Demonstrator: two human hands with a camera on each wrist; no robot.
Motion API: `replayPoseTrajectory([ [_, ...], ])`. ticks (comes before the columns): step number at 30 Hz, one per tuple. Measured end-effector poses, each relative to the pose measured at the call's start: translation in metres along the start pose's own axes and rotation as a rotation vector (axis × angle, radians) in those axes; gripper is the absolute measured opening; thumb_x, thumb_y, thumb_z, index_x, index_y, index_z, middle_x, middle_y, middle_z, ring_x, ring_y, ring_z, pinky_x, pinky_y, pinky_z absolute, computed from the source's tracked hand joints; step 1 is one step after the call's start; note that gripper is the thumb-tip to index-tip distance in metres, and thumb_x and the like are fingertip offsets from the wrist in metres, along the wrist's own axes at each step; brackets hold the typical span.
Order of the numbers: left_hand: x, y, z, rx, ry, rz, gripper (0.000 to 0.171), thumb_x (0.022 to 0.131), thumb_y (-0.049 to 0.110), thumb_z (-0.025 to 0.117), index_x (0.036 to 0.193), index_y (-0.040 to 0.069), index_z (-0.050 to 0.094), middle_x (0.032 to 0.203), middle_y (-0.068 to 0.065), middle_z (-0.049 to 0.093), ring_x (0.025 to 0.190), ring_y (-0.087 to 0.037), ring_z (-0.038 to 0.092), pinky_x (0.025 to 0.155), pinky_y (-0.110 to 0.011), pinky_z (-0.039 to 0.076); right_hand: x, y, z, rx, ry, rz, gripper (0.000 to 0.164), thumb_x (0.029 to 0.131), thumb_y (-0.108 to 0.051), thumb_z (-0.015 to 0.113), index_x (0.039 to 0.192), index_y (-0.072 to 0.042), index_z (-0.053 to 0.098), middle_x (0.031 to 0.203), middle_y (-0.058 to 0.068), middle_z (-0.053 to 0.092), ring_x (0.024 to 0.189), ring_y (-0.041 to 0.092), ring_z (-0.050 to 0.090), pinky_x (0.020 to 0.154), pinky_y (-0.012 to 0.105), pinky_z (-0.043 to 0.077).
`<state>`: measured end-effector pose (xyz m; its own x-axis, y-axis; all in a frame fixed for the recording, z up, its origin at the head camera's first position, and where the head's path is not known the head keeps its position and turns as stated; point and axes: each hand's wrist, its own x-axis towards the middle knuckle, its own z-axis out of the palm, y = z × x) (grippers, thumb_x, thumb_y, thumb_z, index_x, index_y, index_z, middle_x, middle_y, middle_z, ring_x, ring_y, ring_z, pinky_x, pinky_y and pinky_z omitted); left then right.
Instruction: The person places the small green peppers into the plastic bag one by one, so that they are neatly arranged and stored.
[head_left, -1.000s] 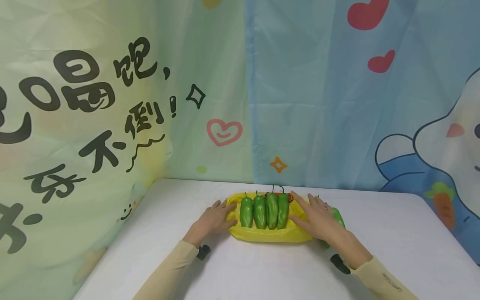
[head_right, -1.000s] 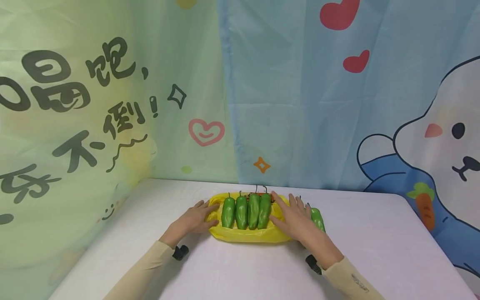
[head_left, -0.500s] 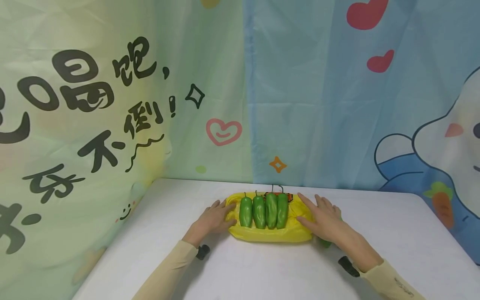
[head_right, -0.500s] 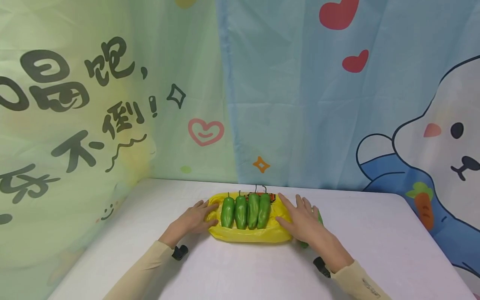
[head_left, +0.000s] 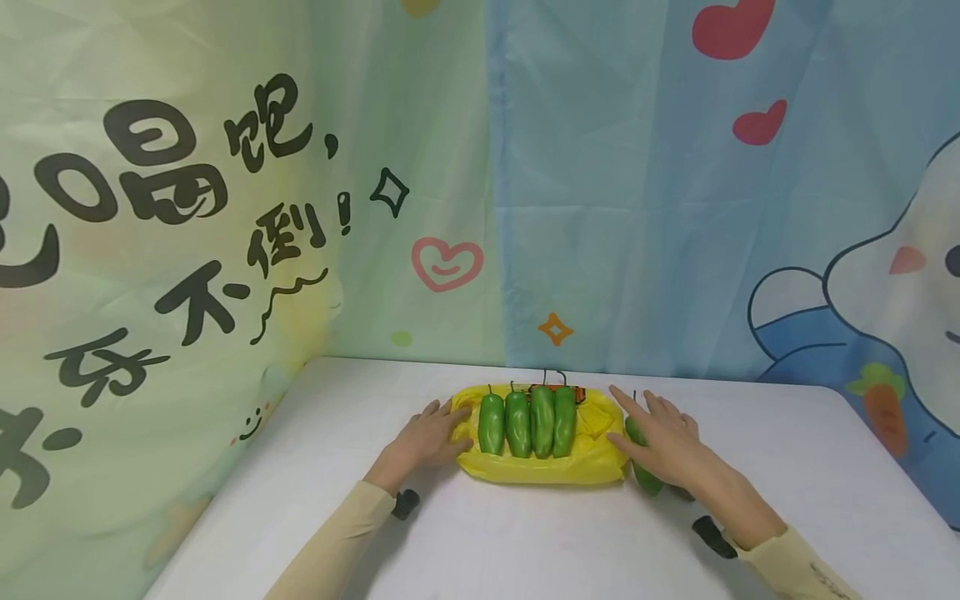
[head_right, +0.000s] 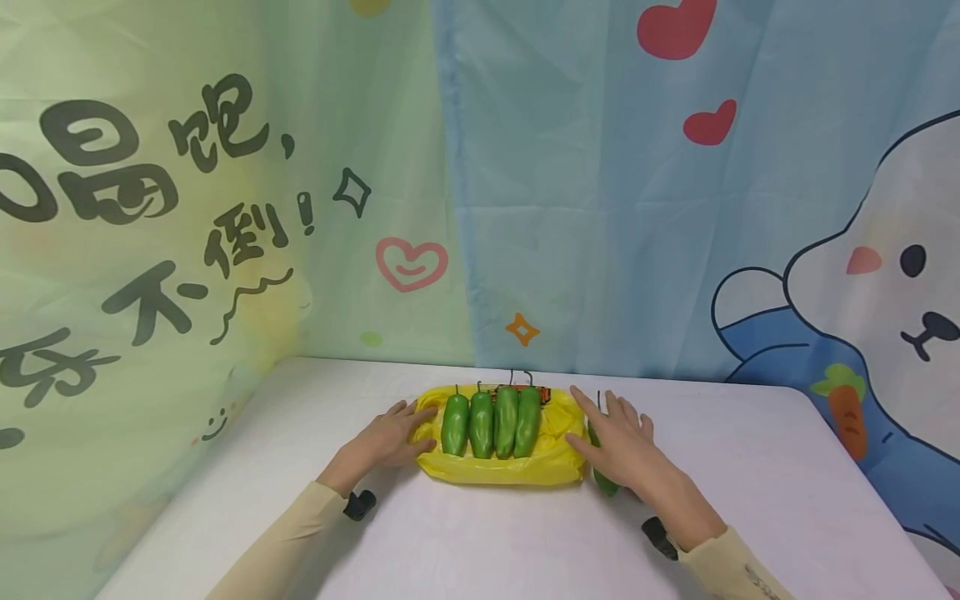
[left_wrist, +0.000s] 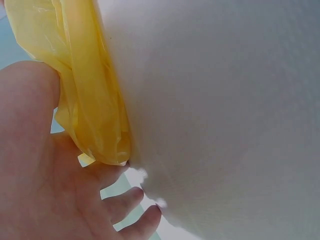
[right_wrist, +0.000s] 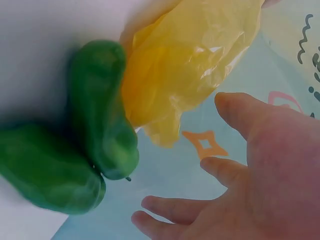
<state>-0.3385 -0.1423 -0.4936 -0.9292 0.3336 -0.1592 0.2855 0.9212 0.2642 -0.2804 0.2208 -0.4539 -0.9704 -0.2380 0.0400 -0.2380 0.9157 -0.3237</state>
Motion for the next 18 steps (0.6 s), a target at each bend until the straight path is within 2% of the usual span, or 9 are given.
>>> replayPoseTrajectory([
  [7, 0.0, 0.0, 0.0, -0.001, -0.004, -0.014, 0.062, 0.099, 0.046, 0.056, 0.154, 0.021, 0.042, 0.163, -0.014, 0.034, 0.152, -0.042, 0.026, 0.122, -0.061, 0.027, -0.004, 0.008, -0.005, -0.021, -0.028, 0.022, 0.076, 0.097, -0.047, 0.061, 0.158, -0.016, 0.029, 0.151, 0.045, 0.027, 0.136, 0.067, 0.027, 0.1, 0.085, 0.024],
  [18, 0.001, 0.0, 0.0, 0.008, -0.004, -0.012, 0.061, 0.099, 0.046, 0.056, 0.154, 0.021, 0.042, 0.162, -0.015, 0.035, 0.151, -0.042, 0.027, 0.122, -0.06, 0.027, -0.012, 0.028, -0.015, -0.06, -0.101, 0.025, 0.081, 0.094, -0.052, 0.063, 0.157, -0.013, 0.03, 0.146, 0.045, 0.036, 0.133, 0.066, 0.033, 0.097, 0.086, 0.028],
])
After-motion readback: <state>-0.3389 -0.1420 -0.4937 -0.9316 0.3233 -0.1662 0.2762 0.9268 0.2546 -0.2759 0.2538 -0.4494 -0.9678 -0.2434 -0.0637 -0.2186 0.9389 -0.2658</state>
